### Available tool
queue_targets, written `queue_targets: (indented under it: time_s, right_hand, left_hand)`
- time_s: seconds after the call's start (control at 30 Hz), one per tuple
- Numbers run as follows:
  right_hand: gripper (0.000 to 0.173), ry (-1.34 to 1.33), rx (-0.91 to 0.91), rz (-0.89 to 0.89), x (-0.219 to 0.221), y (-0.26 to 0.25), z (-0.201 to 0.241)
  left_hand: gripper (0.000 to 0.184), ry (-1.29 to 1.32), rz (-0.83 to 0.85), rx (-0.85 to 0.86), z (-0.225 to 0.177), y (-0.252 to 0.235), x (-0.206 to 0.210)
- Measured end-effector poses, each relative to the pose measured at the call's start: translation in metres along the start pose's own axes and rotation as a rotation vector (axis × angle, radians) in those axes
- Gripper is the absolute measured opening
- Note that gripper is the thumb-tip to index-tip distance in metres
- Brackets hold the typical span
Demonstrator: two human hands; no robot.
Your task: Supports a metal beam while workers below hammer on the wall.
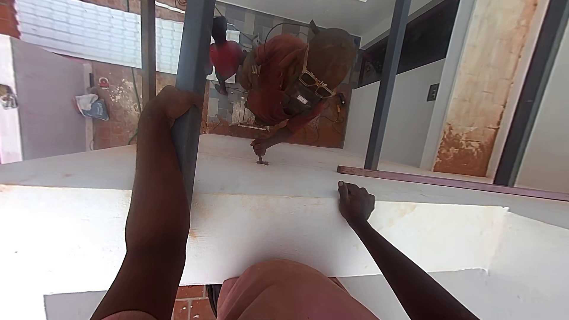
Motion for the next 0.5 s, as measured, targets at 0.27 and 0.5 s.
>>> queue_targets:
  time_s: [0.27,0.5]
  right_hand:
    - [0.068,0.002,-0.007,-0.002,0.0002,-0.0008,-0.0004]
    - [0.068,0.015,0.003,0.015,-0.0005,-0.0015,0.0014]
  left_hand:
    - [0.038,-0.011,0.005,0.012,0.0000,-0.0002,-0.0005]
    - [0.040,-0.011,0.003,0.013,0.0011,-0.0023,-0.0008]
Point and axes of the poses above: each hand's wrist, its own y-axis away from the middle knuckle, its own x-axis out of the palm, z = x × y, the point moved 3 cm from there along -y, towards the middle knuckle, and after that the axes turned 1 degree about y, right-handed, at the moved point
